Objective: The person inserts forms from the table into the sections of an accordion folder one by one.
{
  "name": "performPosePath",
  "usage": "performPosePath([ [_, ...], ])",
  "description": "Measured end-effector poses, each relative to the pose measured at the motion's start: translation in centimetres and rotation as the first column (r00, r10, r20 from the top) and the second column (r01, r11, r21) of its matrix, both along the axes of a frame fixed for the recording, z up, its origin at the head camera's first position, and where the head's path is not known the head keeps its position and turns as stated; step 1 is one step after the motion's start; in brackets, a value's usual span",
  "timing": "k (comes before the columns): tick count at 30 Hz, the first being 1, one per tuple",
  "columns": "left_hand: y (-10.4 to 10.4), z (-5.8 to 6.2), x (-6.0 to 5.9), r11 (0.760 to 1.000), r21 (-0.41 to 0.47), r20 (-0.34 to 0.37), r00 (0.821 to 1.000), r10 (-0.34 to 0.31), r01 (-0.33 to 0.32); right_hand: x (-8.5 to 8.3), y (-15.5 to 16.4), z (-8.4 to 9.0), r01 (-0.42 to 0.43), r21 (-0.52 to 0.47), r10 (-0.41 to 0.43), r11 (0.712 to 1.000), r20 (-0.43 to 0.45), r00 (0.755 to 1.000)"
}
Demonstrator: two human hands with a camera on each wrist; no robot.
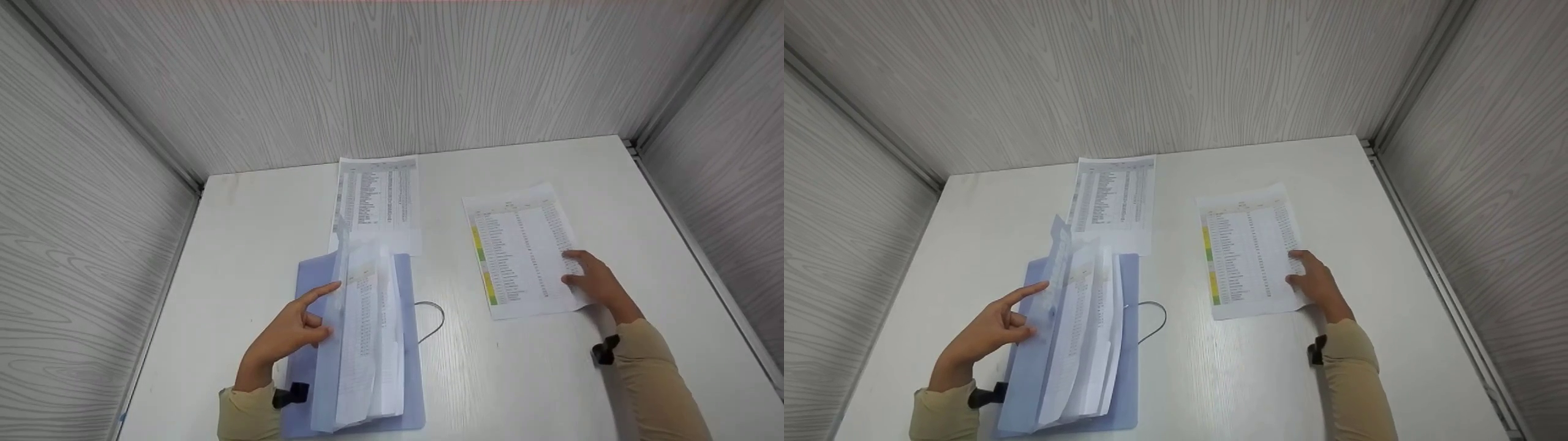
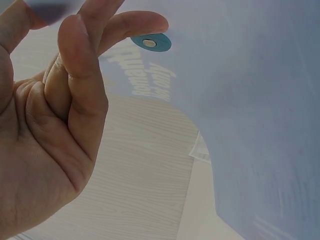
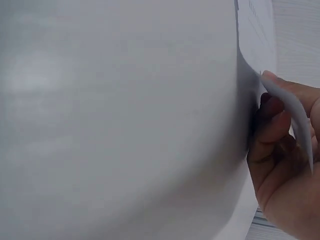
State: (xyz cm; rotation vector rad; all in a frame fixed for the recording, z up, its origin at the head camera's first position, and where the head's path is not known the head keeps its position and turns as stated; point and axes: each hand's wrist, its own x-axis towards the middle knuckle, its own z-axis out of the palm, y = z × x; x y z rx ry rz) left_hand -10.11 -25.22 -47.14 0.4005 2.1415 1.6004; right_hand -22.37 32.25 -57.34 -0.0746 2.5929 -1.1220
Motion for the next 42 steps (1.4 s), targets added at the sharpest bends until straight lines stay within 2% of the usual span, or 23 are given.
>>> performPosePath([
  [14, 0.0, 0.0, 0.0, 1.0, 0.002, 0.006, 1.0, 0.005, -0.005, 1.6, -0.1, 0.4, 0.001, 0.005, -0.001, 1.0, -0.021, 1.0],
  [22, 0.0, -0.2, 0.0, 1.0, 0.004, 0.011, 1.0, 0.001, -0.001, 2.6, -0.6, 1.4, 0.047, -0.04, -0.049, 0.998, -0.036, 0.998],
  [28, 0.1, -0.5, -0.1, 1.0, 0.0, -0.006, 1.0, -0.009, 0.009, 3.3, -0.9, 1.9, 0.062, -0.061, -0.067, 0.996, -0.08, 0.995],
  [42, -0.1, -0.7, 0.0, 1.0, 0.026, 0.002, 1.0, -0.004, 0.004, 4.3, -3.4, 4.1, 0.092, -0.191, -0.118, 0.977, -0.129, 0.985],
])
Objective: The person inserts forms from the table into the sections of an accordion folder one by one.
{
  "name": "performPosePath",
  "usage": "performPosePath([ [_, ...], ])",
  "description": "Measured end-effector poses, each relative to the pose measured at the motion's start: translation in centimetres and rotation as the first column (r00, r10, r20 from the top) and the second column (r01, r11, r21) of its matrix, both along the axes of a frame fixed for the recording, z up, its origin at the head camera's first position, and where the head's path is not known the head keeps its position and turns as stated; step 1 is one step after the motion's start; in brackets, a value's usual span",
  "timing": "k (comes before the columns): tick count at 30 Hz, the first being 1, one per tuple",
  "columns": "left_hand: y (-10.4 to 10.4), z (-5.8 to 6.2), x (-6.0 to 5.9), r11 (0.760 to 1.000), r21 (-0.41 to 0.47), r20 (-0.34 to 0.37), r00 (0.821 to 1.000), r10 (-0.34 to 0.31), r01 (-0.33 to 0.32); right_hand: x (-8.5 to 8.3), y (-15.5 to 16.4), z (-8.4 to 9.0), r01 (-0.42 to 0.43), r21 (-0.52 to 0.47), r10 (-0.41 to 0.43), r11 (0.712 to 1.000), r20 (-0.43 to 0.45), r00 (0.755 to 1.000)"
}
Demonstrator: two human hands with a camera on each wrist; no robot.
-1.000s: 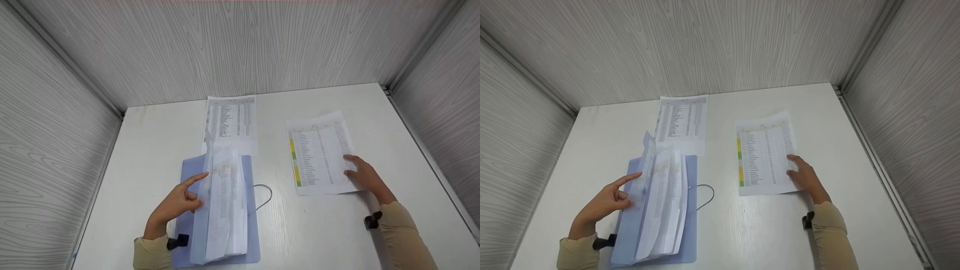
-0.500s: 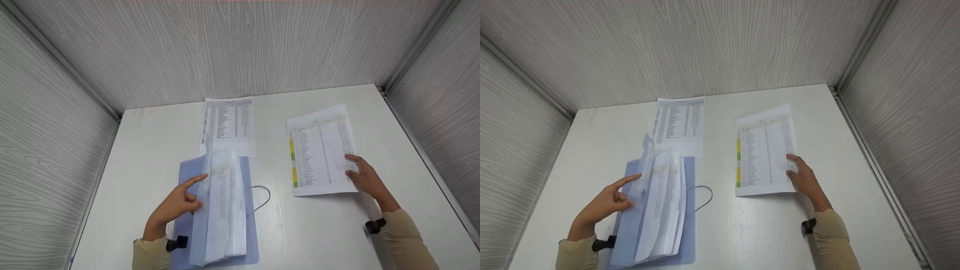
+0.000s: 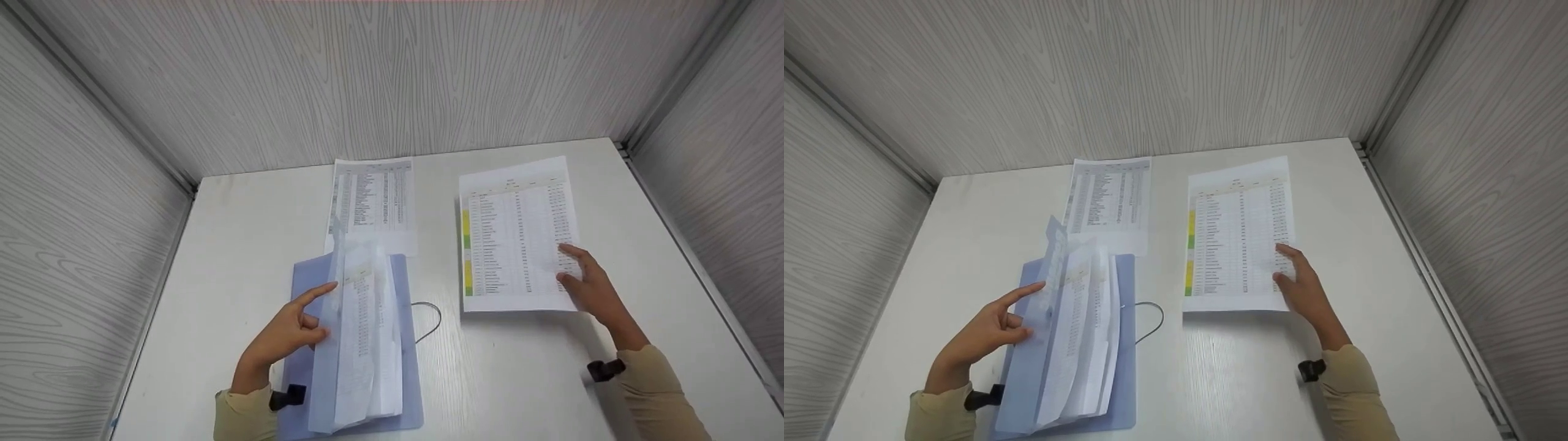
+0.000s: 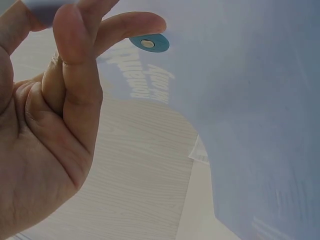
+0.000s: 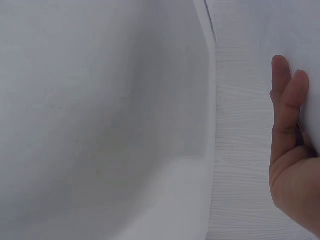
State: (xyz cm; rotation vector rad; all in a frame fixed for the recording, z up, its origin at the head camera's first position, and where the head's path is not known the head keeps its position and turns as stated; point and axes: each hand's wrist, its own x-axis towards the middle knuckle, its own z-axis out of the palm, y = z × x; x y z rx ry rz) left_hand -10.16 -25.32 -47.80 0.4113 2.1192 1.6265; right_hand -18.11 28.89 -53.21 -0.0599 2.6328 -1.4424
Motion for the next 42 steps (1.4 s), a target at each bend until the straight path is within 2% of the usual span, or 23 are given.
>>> performPosePath([
  [9, -0.1, 0.1, 0.3, 1.0, -0.006, -0.006, 1.0, 0.014, -0.014, -0.5, -2.3, -0.1, -0.03, -0.044, 0.029, 0.999, -0.012, 0.999],
  [16, -0.3, 0.0, 0.3, 1.0, -0.019, -0.031, 0.999, 0.009, -0.01, -1.1, -4.3, -0.4, -0.066, -0.115, 0.063, 0.991, -0.028, 0.998],
  [22, -0.2, 0.1, 0.3, 1.0, -0.02, -0.034, 0.999, 0.013, -0.014, -1.2, -5.8, -1.4, -0.064, -0.104, 0.058, 0.992, -0.061, 0.996],
  [30, -0.2, 0.1, 0.3, 1.0, -0.016, -0.026, 0.999, 0.02, -0.02, -1.0, -7.9, -1.7, -0.051, -0.099, 0.044, 0.994, -0.075, 0.996],
  [42, -0.2, 0.1, 0.2, 1.0, -0.011, -0.036, 0.999, 0.018, -0.018, -0.3, -10.3, -2.5, -0.089, -0.145, 0.087, 0.985, -0.016, 0.996],
])
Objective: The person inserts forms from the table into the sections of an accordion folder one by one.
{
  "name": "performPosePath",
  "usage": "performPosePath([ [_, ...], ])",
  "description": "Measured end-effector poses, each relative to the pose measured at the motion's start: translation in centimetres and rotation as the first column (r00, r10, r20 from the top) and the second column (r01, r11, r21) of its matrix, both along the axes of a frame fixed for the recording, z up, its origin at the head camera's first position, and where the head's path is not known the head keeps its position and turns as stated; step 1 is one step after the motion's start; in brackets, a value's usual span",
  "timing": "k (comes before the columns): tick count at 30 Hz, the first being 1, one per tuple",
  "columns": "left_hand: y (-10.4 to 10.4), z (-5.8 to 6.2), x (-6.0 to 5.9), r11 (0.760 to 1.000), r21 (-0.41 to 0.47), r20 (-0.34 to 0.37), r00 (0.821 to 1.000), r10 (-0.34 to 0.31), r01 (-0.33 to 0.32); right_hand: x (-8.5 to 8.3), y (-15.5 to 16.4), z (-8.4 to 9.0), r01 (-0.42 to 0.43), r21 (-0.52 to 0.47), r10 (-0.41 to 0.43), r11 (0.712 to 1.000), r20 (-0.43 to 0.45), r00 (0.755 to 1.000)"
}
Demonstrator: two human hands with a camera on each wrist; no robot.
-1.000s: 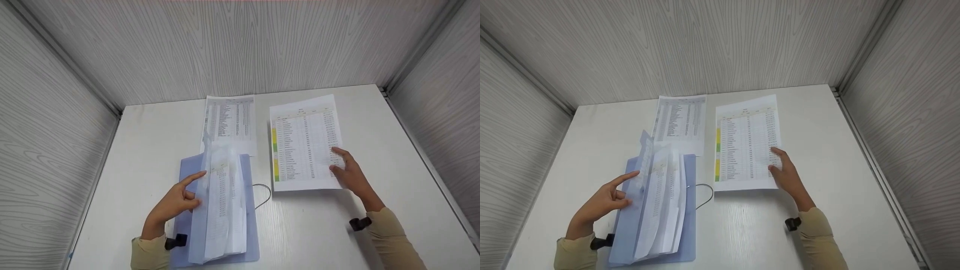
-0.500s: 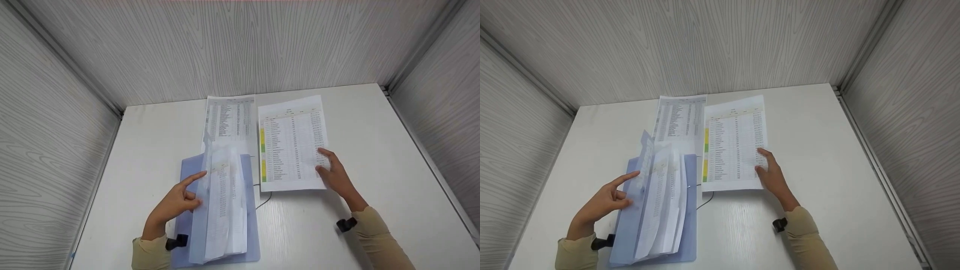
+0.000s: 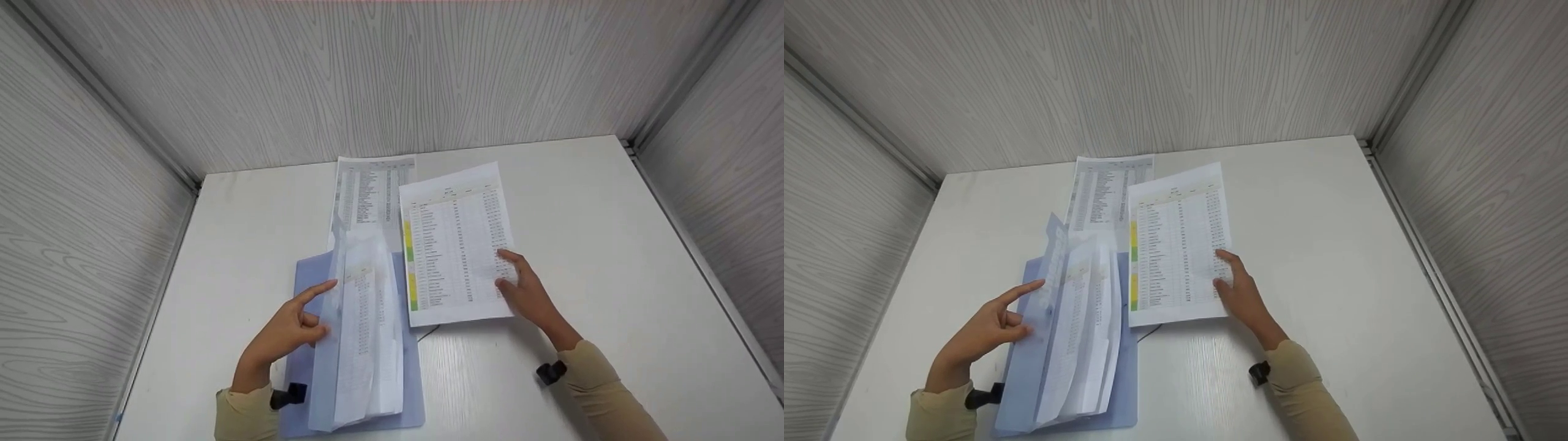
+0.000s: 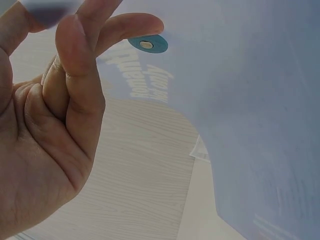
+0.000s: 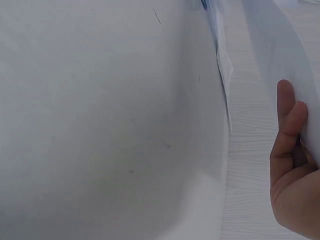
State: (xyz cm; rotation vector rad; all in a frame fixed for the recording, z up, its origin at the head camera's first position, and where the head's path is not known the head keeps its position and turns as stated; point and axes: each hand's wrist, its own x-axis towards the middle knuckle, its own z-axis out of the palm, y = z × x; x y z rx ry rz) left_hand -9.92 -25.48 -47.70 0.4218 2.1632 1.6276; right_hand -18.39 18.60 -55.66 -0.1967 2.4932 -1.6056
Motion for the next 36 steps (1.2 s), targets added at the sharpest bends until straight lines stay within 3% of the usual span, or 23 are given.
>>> performPosePath([
  [7, 0.0, 0.1, 0.0, 1.0, 0.013, 0.012, 1.0, 0.005, -0.005, 0.8, -0.9, -0.4, -0.019, 0.052, 0.021, 0.998, -0.023, 1.0],
  [21, 0.0, 0.1, 0.0, 1.0, 0.003, 0.003, 1.0, 0.01, -0.01, 1.2, -1.3, 0.1, 0.001, -0.01, -0.002, 1.0, -0.06, 0.998],
  [31, 0.0, 0.0, 0.1, 1.0, 0.007, 0.0, 1.0, 0.0, 0.0, 1.5, -2.1, 0.2, -0.002, -0.056, 0.002, 0.998, -0.007, 1.0],
  [36, 0.0, 0.0, 0.2, 1.0, 0.0, -0.02, 1.0, -0.009, 0.009, 1.6, -2.3, 0.0, -0.007, -0.024, 0.007, 1.0, -0.004, 1.0],
])
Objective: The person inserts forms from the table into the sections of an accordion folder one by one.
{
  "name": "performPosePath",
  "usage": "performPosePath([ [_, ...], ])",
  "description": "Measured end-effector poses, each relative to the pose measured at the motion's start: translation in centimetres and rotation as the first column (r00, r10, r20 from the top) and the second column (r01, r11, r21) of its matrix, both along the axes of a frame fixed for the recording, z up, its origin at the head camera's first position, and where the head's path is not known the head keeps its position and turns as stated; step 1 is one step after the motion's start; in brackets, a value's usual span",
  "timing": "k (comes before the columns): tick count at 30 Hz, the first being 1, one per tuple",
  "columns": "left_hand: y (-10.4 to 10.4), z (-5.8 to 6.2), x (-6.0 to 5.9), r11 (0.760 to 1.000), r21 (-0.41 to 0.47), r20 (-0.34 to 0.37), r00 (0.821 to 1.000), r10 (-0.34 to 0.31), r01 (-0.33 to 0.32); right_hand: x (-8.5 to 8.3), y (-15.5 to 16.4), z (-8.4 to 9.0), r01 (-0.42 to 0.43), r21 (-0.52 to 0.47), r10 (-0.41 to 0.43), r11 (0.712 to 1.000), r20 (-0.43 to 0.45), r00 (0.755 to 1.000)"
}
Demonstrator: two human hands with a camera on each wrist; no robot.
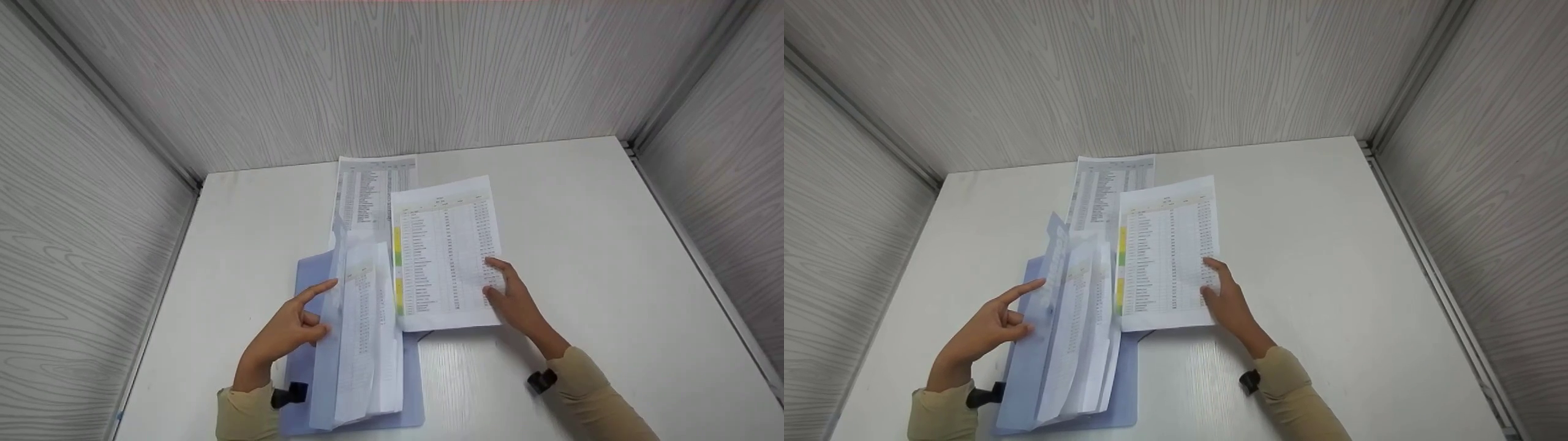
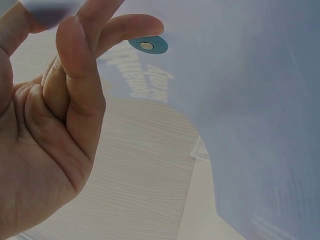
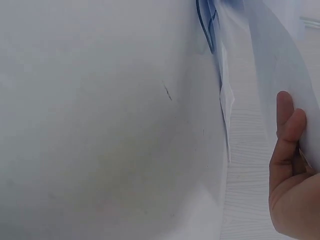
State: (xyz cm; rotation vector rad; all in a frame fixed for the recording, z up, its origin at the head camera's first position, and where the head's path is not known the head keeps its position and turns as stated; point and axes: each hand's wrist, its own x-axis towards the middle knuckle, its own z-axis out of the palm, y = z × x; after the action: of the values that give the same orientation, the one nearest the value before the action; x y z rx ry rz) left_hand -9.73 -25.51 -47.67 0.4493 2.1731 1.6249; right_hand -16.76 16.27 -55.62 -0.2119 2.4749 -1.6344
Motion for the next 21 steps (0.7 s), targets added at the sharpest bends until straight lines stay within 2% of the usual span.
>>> performPosePath([
  [9, 0.0, 0.0, 0.0, 1.0, -0.01, 0.009, 1.0, 0.008, -0.008, 0.0, 0.1, -0.3, 0.024, 0.031, -0.024, 0.999, 0.013, 1.0],
  [21, 0.1, 0.1, -0.1, 0.999, -0.031, 0.016, 1.0, 0.013, -0.012, -0.4, 1.2, -0.5, 0.034, 0.046, -0.033, 0.998, -0.024, 0.999],
])
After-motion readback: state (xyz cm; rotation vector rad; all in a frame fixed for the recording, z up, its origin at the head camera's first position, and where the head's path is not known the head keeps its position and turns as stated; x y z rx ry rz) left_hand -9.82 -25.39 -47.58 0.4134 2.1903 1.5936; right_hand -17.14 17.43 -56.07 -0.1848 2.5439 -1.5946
